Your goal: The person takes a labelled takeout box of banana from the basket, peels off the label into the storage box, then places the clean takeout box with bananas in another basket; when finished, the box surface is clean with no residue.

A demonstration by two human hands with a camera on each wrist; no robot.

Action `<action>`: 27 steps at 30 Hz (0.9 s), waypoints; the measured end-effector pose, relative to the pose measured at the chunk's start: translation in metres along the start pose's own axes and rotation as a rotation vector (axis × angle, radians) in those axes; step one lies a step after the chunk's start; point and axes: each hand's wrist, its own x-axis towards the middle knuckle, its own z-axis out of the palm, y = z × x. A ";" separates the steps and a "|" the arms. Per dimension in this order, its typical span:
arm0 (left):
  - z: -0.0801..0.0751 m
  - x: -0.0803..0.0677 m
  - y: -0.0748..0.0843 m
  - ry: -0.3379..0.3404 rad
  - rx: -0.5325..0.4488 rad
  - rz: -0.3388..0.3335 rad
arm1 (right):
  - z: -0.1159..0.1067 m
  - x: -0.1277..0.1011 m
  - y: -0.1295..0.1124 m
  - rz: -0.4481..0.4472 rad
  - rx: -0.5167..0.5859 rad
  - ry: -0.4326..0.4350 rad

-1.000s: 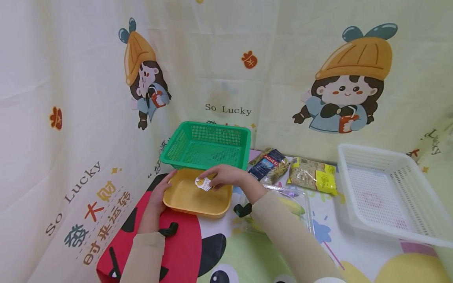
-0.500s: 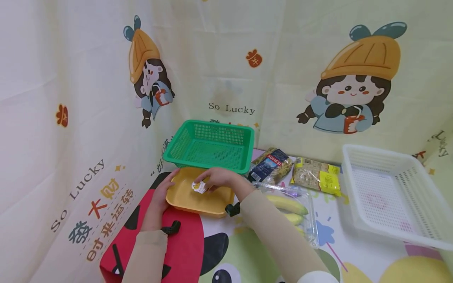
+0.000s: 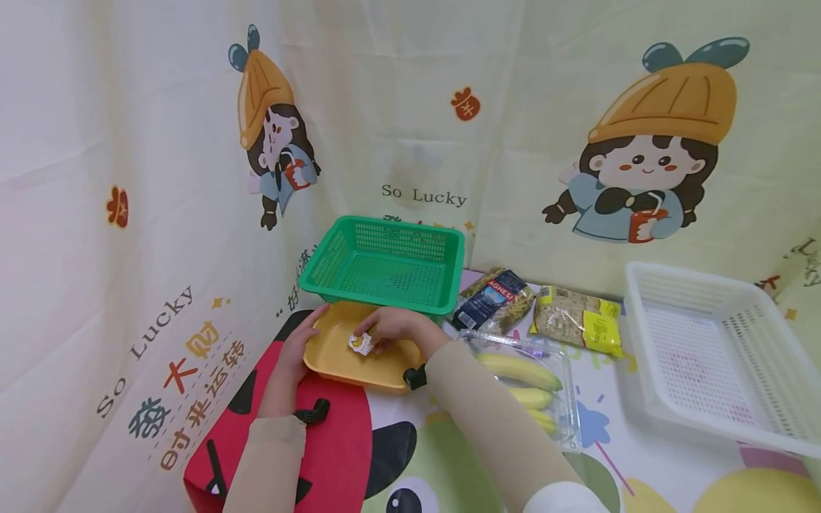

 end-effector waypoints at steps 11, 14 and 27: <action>0.001 0.000 0.000 0.018 0.038 0.001 | 0.009 0.006 0.001 -0.042 -0.162 0.042; 0.002 0.000 0.000 0.030 0.056 0.003 | 0.010 0.008 0.002 -0.048 -0.216 0.048; 0.005 -0.001 0.004 0.054 0.061 -0.021 | 0.015 0.010 -0.002 -0.047 -0.460 0.102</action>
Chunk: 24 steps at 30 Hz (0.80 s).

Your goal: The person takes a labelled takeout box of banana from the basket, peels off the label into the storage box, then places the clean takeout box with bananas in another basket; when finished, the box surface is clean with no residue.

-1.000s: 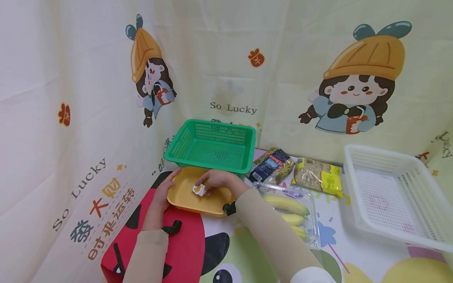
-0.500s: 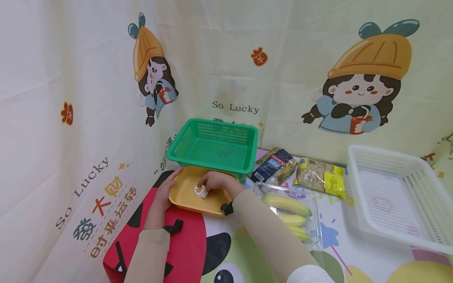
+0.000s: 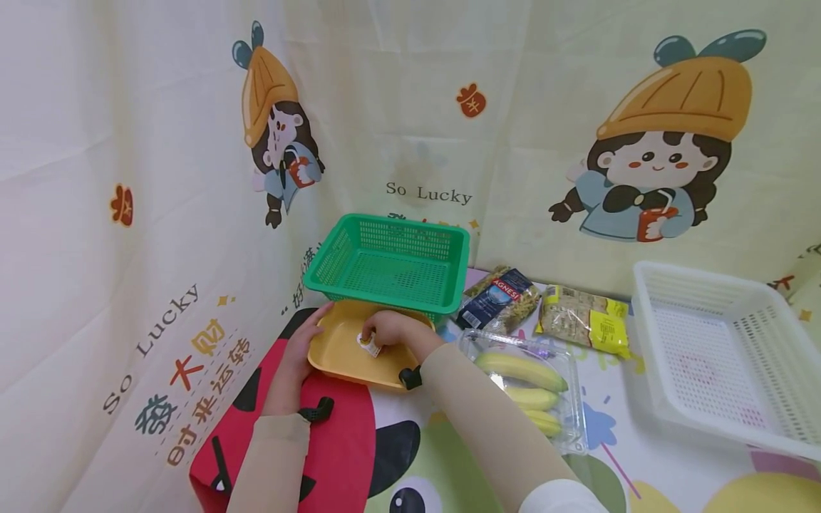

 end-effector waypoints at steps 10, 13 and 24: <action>-0.001 0.001 0.000 -0.016 -0.029 -0.001 | 0.000 -0.003 -0.004 0.038 -0.051 0.008; -0.001 0.001 -0.001 -0.011 -0.020 -0.002 | 0.000 -0.002 -0.001 0.039 -0.073 0.001; -0.001 0.001 -0.002 0.004 0.003 0.000 | -0.003 -0.005 0.006 0.112 -0.022 -0.016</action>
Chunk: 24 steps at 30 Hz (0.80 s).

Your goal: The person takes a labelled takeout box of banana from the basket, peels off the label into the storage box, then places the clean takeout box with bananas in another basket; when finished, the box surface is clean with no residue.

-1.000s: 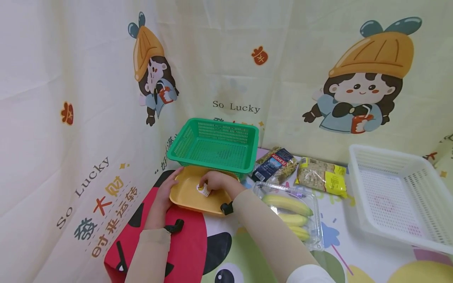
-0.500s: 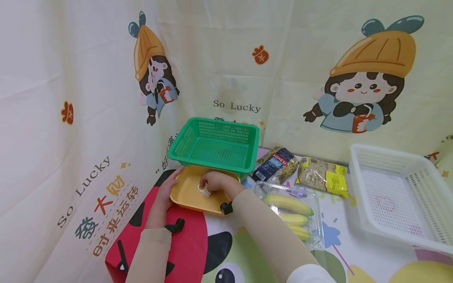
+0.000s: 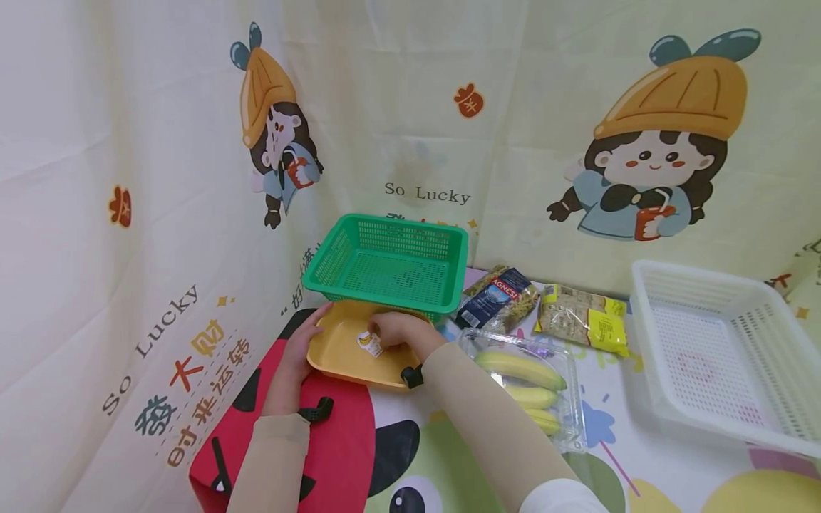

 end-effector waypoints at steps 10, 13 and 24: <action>0.002 0.003 0.000 -0.016 -0.015 -0.006 | -0.016 -0.024 0.000 -0.047 -0.084 -0.106; 0.001 0.002 0.001 -0.013 -0.013 -0.012 | -0.024 -0.039 -0.001 -0.034 -0.047 -0.137; -0.002 0.001 0.000 -0.043 -0.038 -0.015 | -0.064 -0.116 0.021 -0.194 -0.047 -0.046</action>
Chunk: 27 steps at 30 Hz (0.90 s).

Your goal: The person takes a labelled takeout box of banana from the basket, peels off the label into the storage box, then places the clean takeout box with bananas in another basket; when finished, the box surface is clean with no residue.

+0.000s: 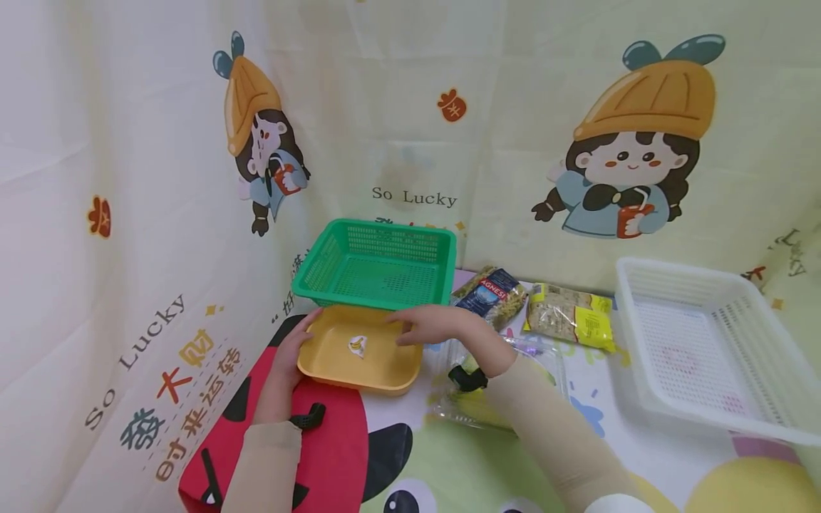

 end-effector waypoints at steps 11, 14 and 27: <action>0.001 0.000 0.001 0.022 -0.016 -0.004 | 0.006 -0.114 0.047 -0.040 0.047 0.359; 0.000 0.000 0.001 0.015 -0.036 -0.004 | 0.017 -0.141 0.065 0.001 0.070 0.457; 0.002 0.001 0.001 -0.005 -0.125 -0.004 | 0.067 -0.215 0.135 0.123 0.245 0.721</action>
